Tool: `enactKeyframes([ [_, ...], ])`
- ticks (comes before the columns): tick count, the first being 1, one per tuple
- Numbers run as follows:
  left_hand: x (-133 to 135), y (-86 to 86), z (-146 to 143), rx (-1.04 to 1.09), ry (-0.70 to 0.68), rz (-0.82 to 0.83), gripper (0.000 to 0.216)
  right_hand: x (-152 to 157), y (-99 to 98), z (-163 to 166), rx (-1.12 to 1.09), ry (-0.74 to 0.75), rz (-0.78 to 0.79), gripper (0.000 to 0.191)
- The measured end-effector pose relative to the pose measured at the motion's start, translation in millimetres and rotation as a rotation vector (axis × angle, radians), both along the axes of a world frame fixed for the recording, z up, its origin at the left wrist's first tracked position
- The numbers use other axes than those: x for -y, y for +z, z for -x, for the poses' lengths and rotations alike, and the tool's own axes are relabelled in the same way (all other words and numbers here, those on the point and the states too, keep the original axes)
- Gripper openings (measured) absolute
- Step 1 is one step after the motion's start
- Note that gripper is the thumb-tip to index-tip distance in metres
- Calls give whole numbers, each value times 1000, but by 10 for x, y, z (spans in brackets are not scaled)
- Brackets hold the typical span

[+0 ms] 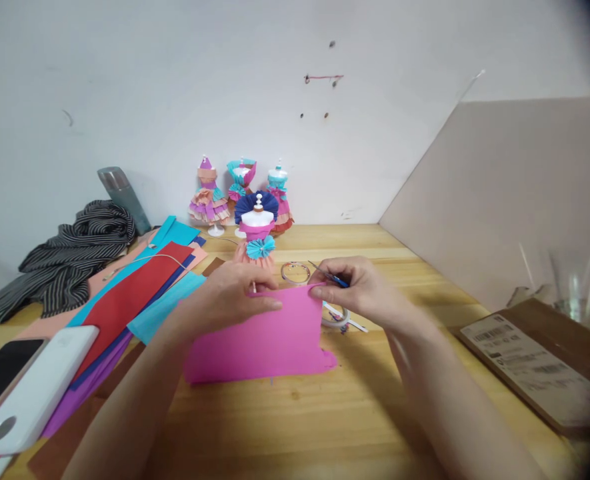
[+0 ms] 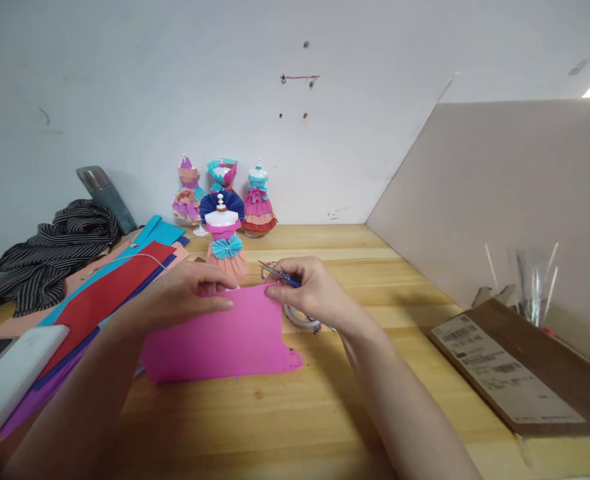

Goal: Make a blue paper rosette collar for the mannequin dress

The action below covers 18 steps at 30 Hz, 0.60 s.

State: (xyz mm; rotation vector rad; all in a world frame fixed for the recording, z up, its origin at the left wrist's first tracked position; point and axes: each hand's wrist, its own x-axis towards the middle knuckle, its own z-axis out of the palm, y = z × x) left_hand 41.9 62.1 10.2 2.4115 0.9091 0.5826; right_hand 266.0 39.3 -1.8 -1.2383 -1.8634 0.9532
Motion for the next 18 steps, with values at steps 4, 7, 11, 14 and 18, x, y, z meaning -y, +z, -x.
enactKeyframes([
  [4,28,-126,-168,92,66,-38,19,0,-22,70,-9,35,-4,24],
  [7,7,-197,-227,141,79,19,26,-3,13,-30,10,58,-53,28],
  [11,-14,-204,-233,189,94,88,18,-7,105,-339,126,118,-39,39],
  [14,-11,-194,-233,185,97,92,17,-19,149,-516,201,184,28,43],
  [18,-10,-210,-238,207,51,99,16,-49,153,-568,261,246,103,42],
])
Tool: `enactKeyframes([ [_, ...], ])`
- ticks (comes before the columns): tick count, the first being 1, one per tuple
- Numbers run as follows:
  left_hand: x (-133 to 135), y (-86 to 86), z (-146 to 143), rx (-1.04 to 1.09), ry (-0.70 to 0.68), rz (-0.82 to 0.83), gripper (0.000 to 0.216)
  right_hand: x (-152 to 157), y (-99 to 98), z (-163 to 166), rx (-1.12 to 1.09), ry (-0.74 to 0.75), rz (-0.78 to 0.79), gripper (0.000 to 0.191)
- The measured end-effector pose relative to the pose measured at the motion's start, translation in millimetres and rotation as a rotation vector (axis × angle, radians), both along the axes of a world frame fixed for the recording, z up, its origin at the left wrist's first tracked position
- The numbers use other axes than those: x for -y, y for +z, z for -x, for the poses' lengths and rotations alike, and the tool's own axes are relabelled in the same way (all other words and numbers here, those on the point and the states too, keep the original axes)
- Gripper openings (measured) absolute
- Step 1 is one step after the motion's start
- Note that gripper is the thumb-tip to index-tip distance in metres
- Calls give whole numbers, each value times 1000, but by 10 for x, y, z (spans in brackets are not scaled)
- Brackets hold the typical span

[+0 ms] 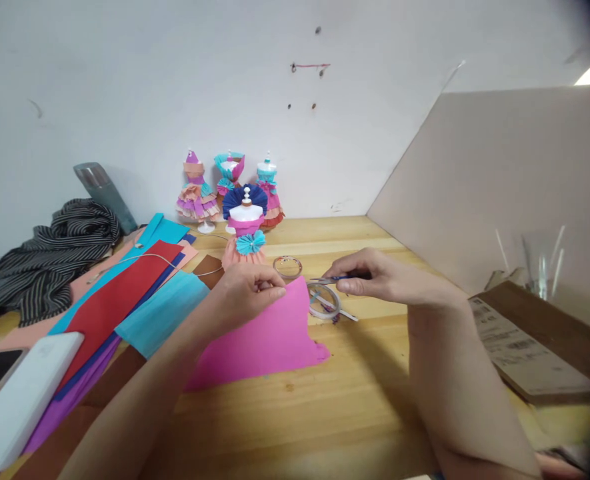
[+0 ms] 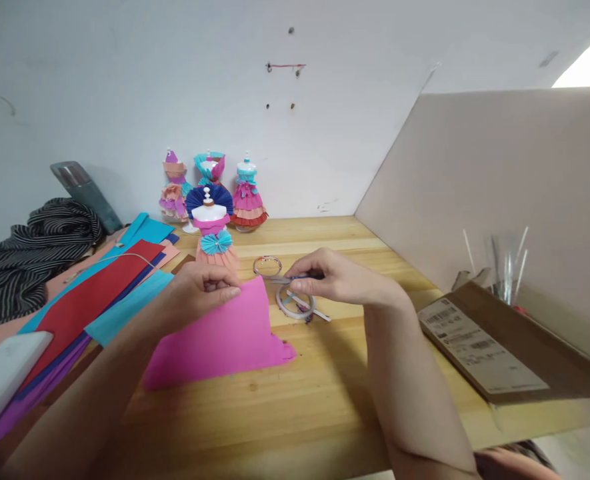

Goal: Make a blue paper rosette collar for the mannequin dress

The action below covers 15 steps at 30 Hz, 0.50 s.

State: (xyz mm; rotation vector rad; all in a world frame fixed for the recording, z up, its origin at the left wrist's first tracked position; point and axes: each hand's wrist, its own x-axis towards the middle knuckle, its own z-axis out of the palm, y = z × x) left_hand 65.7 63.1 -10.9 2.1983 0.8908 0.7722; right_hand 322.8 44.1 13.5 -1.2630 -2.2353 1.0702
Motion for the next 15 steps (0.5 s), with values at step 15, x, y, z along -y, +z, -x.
enactKeyframes([
  [15,3,30,15,27,-108,55,16,-59,-72,12,8,85,27,48],
])
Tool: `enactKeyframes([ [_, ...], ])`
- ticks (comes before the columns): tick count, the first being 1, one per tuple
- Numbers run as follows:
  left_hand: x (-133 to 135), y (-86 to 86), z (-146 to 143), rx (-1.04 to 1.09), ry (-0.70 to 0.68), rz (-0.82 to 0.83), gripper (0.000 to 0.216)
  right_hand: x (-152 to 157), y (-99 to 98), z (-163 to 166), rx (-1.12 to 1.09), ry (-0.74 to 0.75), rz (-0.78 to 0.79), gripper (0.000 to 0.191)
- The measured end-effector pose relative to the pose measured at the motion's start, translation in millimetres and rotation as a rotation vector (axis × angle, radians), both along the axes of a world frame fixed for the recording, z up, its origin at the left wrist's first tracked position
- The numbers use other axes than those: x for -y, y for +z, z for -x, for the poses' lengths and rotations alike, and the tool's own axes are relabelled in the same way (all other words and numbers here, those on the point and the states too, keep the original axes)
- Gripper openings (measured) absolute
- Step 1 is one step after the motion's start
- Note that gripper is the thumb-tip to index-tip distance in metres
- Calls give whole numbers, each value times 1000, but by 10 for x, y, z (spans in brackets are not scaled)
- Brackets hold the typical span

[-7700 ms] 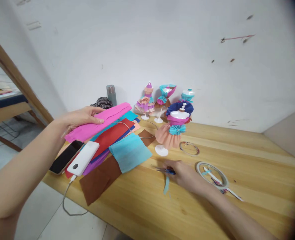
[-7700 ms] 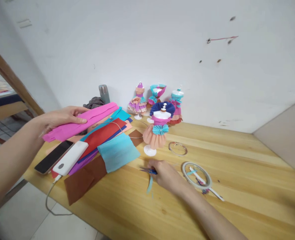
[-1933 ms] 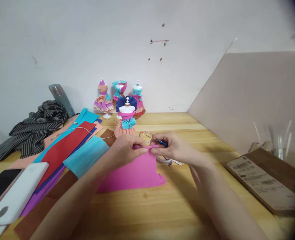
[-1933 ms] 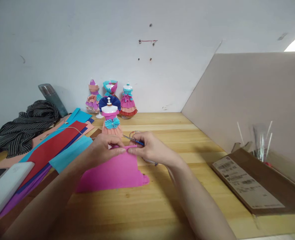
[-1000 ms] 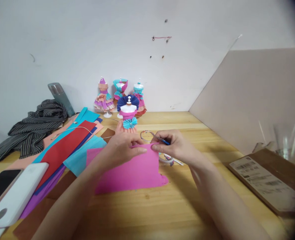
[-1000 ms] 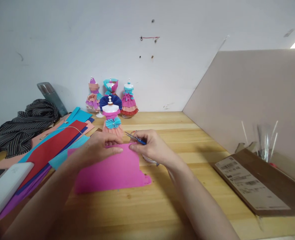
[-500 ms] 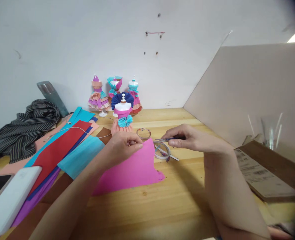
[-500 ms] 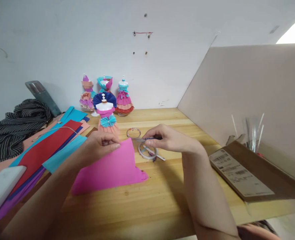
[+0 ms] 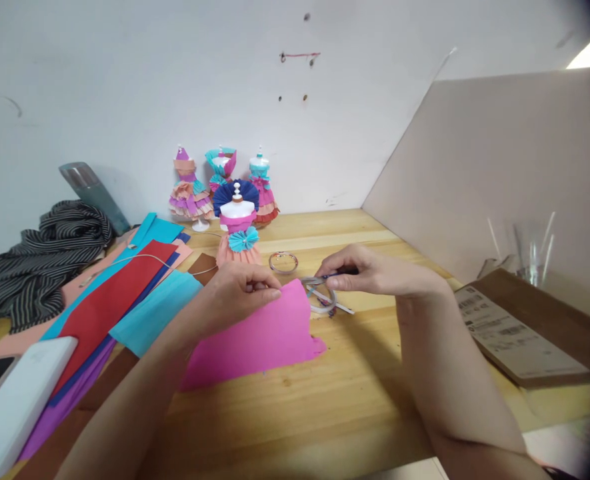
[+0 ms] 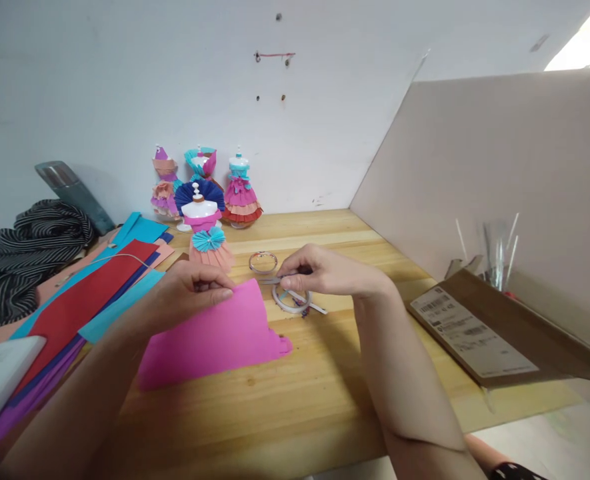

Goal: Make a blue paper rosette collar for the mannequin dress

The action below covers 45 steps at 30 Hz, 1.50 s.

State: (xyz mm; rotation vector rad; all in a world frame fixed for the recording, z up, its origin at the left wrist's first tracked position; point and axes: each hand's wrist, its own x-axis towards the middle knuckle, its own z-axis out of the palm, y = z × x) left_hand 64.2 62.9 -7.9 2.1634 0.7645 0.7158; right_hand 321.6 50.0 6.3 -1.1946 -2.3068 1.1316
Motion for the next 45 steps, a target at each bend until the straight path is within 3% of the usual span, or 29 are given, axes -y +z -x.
enactKeyframes([
  [5,0,6,1,-3,-19,54,15,-10,-18,-9,-42,52,86,46],
  [9,8,-1,6,-3,-43,82,14,-15,-27,-22,-51,37,67,50],
  [17,36,37,-28,-32,-49,46,16,-10,-17,28,-75,92,152,50],
  [31,51,42,-19,-25,-27,-1,18,74,24,134,-58,14,119,44],
  [45,93,50,12,-63,10,-13,18,64,8,177,-119,-7,207,36],
])
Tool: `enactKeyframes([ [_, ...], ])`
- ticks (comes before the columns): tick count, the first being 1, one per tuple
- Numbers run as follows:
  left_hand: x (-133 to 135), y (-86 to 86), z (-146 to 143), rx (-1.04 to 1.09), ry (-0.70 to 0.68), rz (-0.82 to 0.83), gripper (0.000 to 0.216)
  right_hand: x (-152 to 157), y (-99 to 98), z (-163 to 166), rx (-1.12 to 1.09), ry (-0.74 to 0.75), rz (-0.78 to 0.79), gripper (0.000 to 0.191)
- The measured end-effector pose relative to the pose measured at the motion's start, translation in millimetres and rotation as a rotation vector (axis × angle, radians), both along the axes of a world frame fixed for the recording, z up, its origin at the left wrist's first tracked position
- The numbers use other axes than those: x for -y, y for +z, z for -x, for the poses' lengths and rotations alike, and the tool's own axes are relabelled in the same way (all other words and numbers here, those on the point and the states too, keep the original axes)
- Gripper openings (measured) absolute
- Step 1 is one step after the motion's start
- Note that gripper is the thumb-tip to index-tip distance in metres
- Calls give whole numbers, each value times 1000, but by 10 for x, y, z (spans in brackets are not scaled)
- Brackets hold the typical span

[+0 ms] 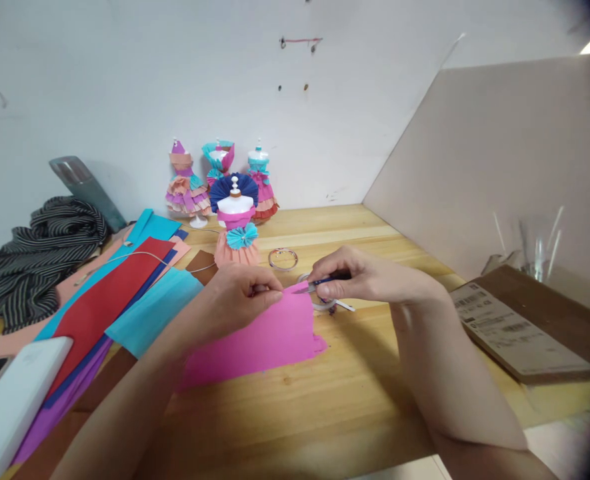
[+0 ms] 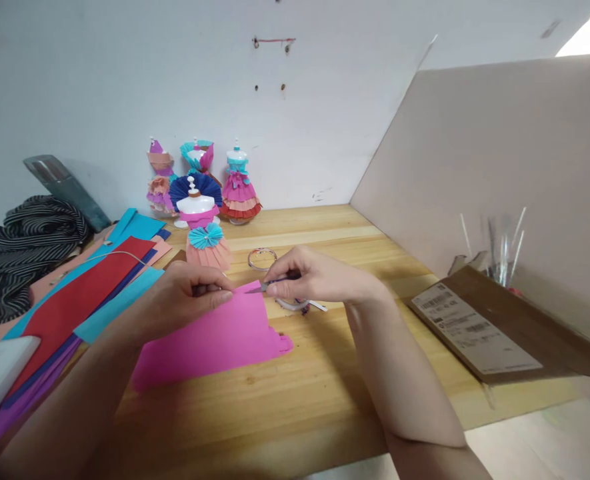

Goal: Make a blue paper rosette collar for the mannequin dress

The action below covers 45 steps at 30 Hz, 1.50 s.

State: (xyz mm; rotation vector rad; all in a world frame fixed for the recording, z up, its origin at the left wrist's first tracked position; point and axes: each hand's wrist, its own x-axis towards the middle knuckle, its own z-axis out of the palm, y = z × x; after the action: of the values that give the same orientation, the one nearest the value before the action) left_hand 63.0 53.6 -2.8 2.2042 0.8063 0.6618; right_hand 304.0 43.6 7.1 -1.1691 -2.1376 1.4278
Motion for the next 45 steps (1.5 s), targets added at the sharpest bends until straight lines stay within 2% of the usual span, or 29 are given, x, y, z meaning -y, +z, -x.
enactKeyframes([
  [27,8,17,-13,-43,-16,26,19,-17,-12,-29,-4,-5,-4,43],
  [45,0,-7,-21,-36,-21,19,18,-24,-19,-31,11,-16,-3,41],
])
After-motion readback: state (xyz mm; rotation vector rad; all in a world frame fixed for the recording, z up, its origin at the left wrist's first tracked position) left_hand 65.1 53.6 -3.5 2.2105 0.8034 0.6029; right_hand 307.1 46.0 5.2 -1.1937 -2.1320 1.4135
